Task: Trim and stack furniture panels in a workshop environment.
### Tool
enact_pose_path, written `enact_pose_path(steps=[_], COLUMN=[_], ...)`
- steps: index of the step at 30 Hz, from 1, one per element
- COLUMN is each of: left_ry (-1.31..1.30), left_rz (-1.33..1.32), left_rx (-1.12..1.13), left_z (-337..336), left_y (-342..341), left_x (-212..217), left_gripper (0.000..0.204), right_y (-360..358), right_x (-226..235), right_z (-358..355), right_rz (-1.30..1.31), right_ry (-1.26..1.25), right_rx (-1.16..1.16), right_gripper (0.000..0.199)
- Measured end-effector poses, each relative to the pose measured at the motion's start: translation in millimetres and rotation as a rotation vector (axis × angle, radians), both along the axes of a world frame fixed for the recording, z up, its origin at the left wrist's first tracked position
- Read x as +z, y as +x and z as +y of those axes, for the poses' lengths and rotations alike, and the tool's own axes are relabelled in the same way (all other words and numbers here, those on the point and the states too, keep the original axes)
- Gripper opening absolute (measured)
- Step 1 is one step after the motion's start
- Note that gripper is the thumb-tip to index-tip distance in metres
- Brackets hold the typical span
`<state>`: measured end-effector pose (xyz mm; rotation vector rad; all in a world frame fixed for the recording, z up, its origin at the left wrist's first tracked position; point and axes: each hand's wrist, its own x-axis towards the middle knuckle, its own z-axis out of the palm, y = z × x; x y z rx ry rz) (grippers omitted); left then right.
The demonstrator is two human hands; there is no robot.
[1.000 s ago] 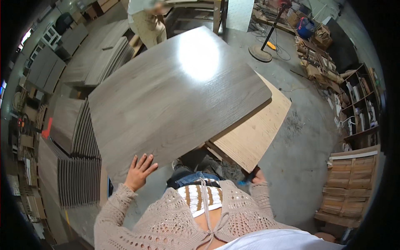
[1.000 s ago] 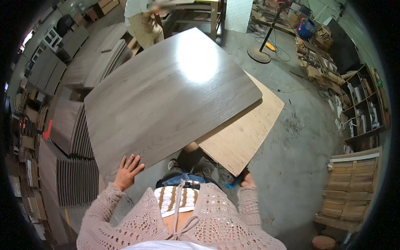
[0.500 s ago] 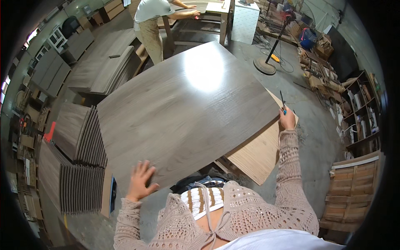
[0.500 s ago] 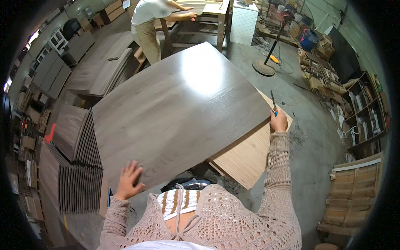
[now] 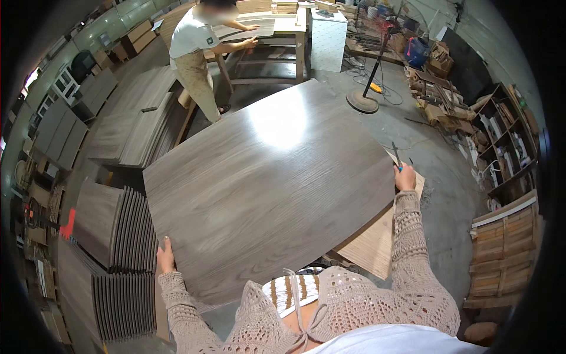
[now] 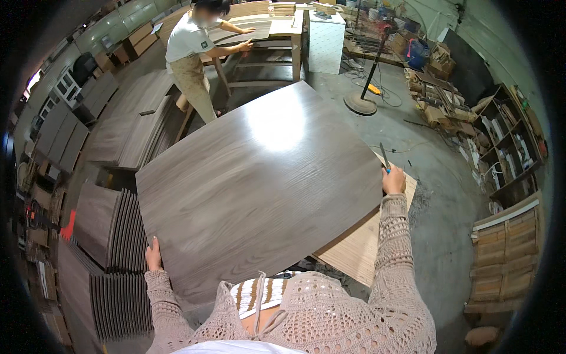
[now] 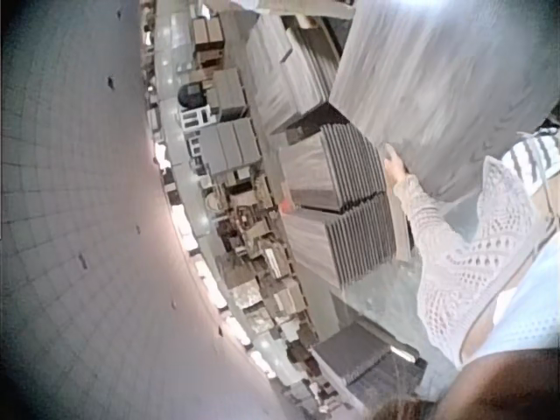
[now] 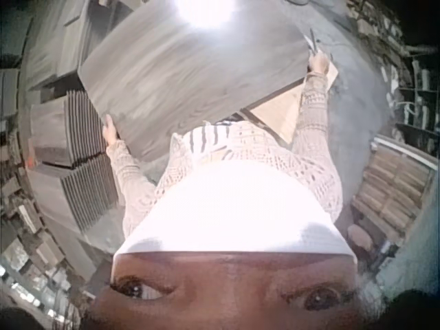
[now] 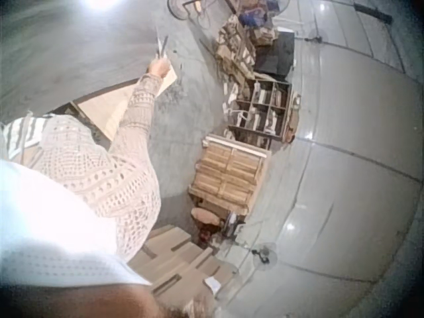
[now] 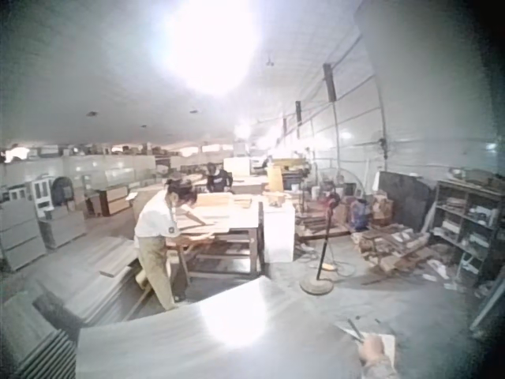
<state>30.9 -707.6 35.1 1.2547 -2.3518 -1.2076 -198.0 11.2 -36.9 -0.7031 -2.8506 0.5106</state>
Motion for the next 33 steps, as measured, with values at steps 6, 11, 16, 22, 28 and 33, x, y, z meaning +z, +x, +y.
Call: enact_pose_path(steps=[6, 11, 16, 22, 28, 33], left_ry=[-0.178, -0.213, -0.397, -0.338, 0.166, 0.196], left_rz=[-0.073, -0.055, -0.243, -0.145, -0.165, 0.077], left_rx=[-0.065, -0.246, -0.404, -0.58, -0.715, -0.732], left_z=[-4, 23, 67, 38, 21, 1], left_y=[-83, -131, -177, -164, -58, -16], left_x=[-4, -2, -3, -15, 12, 35], left_gripper=[0.085, 0.077, 0.078, 0.071, 0.05, 0.049], right_y=[76, 162, 249, 312, 332, 320], right_x=[-2, -10, -26, -44, -56, -26], right_z=[31, 60, 93, 128, 106, 77], right_rz=[-0.006, -0.037, -0.034, 0.061, 0.55, 0.734], right_ry=[0.059, 0.076, 0.049, -0.333, -1.356, -1.216], right_rx=[-0.152, -0.304, -0.421, -0.489, -0.412, -0.484], right_gripper=[0.031, 0.032, 0.034, 0.037, 0.03, 0.031])
